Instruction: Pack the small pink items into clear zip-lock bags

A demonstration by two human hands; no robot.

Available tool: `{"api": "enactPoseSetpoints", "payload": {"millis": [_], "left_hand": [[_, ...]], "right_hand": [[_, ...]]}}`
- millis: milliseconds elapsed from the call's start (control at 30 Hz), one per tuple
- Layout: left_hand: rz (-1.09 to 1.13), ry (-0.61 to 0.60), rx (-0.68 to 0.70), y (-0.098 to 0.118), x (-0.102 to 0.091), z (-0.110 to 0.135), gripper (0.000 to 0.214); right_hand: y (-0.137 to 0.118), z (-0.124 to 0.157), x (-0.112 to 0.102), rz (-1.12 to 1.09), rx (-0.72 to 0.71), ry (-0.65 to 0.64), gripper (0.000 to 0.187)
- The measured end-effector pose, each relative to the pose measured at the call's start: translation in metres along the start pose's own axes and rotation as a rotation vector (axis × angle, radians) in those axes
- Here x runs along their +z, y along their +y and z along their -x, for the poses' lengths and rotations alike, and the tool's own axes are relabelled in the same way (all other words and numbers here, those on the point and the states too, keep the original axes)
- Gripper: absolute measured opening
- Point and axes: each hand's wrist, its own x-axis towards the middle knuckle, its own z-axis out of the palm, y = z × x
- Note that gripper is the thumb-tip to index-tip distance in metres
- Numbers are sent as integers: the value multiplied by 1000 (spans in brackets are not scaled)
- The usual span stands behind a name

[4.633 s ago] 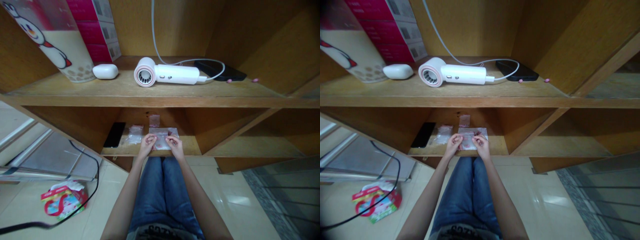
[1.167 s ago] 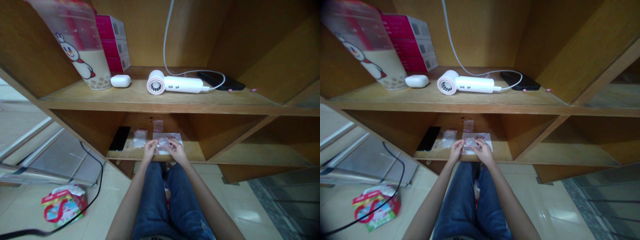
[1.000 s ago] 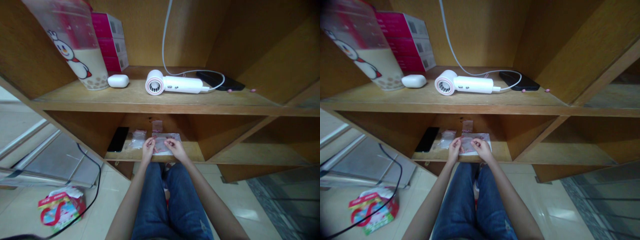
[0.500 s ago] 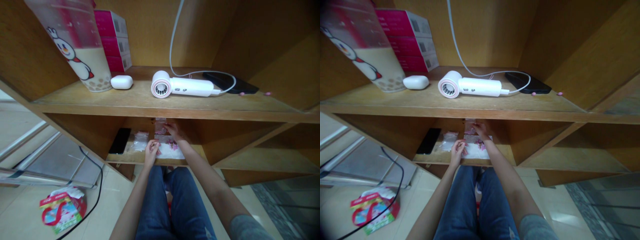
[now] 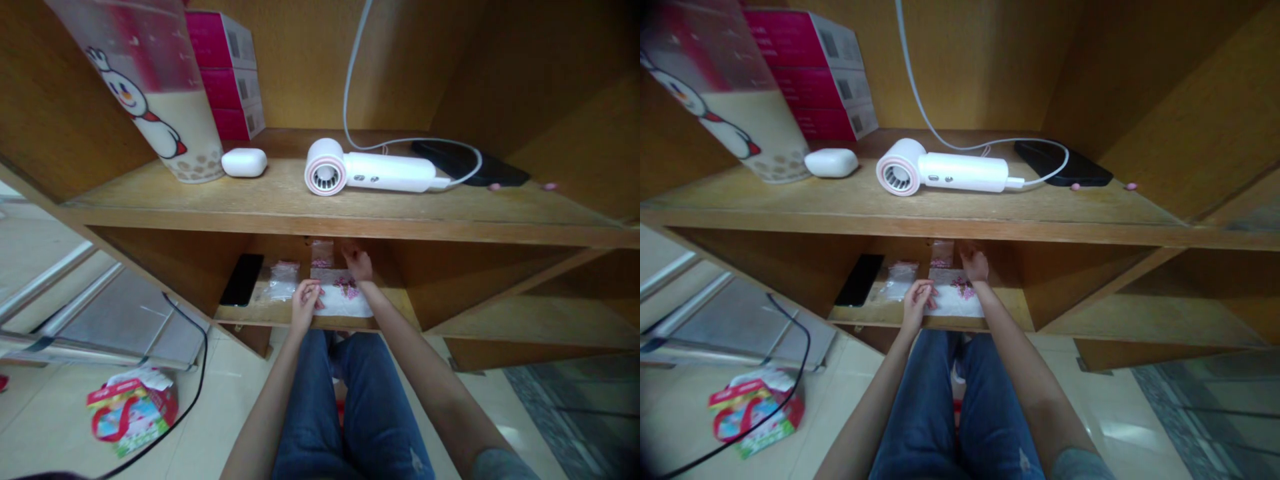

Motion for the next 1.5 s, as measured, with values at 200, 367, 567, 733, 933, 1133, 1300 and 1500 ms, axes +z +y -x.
{"api": "enactPoseSetpoints", "payload": {"millis": [200,367,567,733,933,1133,1300,1500], "left_hand": [[-118,223,48,20,-21,2,27],[-889,537,235,45,-56,-14,33],[-1357,498,66,41,-63,-26,50],[-1431,472,99,38,-62,-27,47],[-1510,442,111,35,-65,-27,44],[-1367,451,211,38,-67,-29,46],[-1179,360,424,62,-60,-21,43],[-1262,-156,534,60,-30,8,29]], "right_hand": [[30,51,-51,-91,34,160,27],[34,64,-60,-138,89,138,24],[29,60,-58,-74,108,137,24],[33,61,-58,-24,75,123,25],[33,62,-58,-10,93,122,26],[33,63,-59,5,96,122,25],[32,63,-59,10,84,118,24],[32,63,-58,16,90,133,25]]}}
